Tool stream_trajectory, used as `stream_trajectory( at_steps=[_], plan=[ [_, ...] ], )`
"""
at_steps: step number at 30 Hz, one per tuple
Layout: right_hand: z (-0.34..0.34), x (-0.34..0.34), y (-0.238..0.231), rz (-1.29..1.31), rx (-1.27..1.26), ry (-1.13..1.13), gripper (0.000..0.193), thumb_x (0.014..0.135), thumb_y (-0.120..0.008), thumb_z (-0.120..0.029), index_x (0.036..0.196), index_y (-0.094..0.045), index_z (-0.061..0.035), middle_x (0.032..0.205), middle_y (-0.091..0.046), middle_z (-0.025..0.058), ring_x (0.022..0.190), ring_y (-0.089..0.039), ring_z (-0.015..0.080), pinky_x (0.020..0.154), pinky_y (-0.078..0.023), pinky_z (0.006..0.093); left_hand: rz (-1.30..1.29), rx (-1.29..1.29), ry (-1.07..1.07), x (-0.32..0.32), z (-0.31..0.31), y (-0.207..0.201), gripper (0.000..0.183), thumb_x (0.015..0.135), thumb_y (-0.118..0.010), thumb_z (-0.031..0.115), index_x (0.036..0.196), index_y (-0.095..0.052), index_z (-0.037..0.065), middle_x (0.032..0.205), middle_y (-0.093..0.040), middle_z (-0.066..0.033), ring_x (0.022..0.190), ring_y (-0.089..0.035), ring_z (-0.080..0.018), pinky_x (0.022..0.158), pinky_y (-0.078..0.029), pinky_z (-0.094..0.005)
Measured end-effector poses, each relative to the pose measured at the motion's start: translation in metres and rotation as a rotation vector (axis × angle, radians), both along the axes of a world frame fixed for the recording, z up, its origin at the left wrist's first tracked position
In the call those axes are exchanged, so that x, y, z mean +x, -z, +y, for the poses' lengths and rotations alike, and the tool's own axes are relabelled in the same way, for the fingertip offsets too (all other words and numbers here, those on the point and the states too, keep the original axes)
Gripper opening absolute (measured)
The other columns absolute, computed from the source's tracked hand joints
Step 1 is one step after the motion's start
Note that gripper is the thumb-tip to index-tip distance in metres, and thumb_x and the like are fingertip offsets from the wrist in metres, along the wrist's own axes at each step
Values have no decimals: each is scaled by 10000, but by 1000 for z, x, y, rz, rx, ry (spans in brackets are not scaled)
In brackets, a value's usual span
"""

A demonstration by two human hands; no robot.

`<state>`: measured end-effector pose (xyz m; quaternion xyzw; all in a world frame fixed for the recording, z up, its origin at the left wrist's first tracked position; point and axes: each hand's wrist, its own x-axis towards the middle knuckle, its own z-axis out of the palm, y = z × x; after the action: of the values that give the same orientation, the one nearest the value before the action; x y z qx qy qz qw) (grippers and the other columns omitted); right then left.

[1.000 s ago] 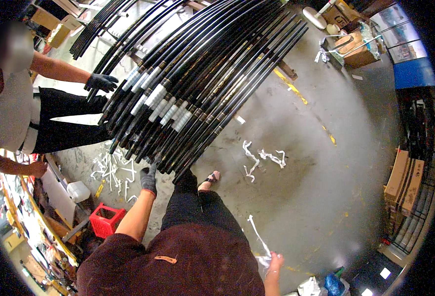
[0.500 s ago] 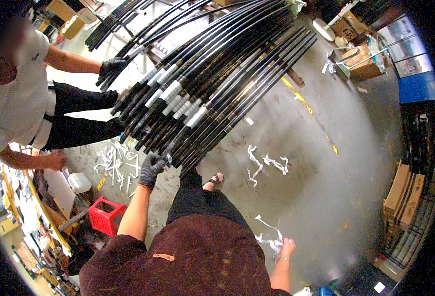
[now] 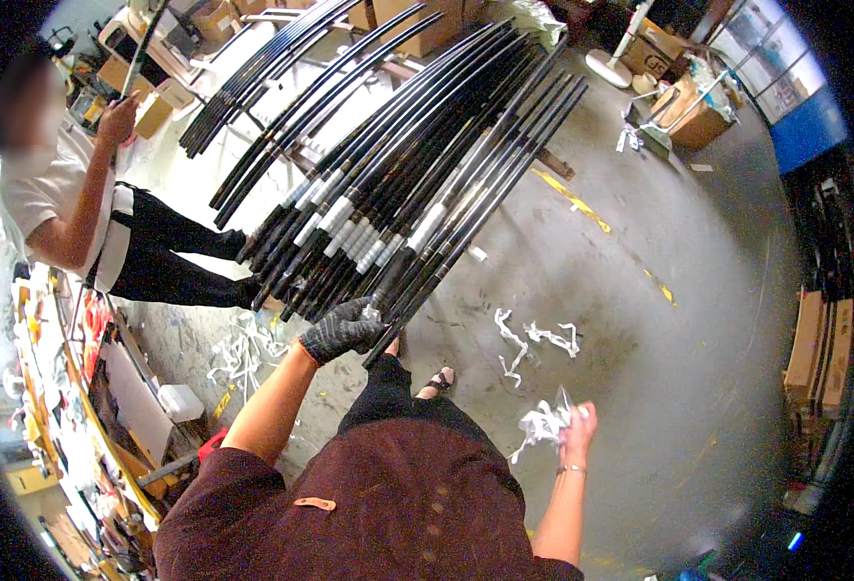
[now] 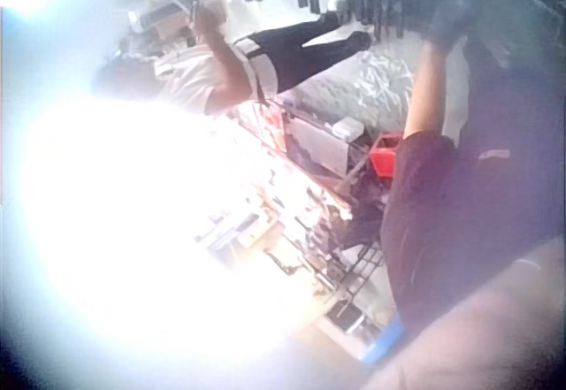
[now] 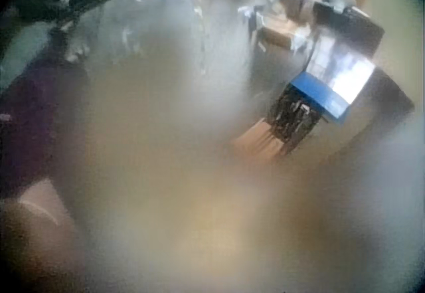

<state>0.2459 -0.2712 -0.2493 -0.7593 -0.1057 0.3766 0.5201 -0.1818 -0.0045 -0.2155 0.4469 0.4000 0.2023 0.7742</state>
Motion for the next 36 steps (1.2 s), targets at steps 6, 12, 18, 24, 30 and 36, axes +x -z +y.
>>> stream_trajectory(
  at_steps=[6,12,18,24,30,36],
  plan=[
    [114,-89,-96,-266,181,-657,464,782,-767,-221,1183,-570,-94,858,-647,19,738,-605,150,697,-518,306,-57,209,-34,70,-11,-58,498,842,-717,101,1289,-504,48,847,-556,53,744,-507,-42,658,-455,-210],
    [190,-154,-197,-834,280,-958,322,794,-747,-320,914,-630,-46,759,-643,183,676,-635,349,594,-483,392,-225,636,-246,120,-26,-73,637,769,-797,178,1299,-481,18,996,-550,22,859,-507,-72,756,-460,-233],
    [185,-113,-229,-873,500,-781,119,814,-699,-84,799,-606,-13,643,-572,144,525,-508,261,527,-415,341,-491,135,-203,106,-20,-141,669,688,-770,28,1280,-459,17,794,-539,-16,695,-549,-129,626,-467,-267],
    [186,-26,-177,-890,145,-534,155,836,-689,-156,802,-620,-21,705,-622,138,575,-555,207,570,-440,334,-828,-10,84,101,16,-152,735,673,-832,149,1307,-462,120,702,-515,-17,559,-508,-177,482,-402,-331],
    [139,97,-88,-451,118,-182,137,875,-655,-172,878,-613,-41,747,-562,-37,611,-442,60,534,-368,244,-1146,-103,55,71,34,-159,567,804,-670,42,1332,-471,89,651,-468,6,467,-427,-95,406,-338,-247],
    [74,105,-77,-162,90,-108,98,848,-608,-128,775,-549,-98,695,-513,-44,562,-460,60,448,-354,222,-427,245,-216,42,48,-147,492,800,-747,236,1181,-531,14,648,-523,4,472,-482,-110,420,-381,-243]
  ],
)
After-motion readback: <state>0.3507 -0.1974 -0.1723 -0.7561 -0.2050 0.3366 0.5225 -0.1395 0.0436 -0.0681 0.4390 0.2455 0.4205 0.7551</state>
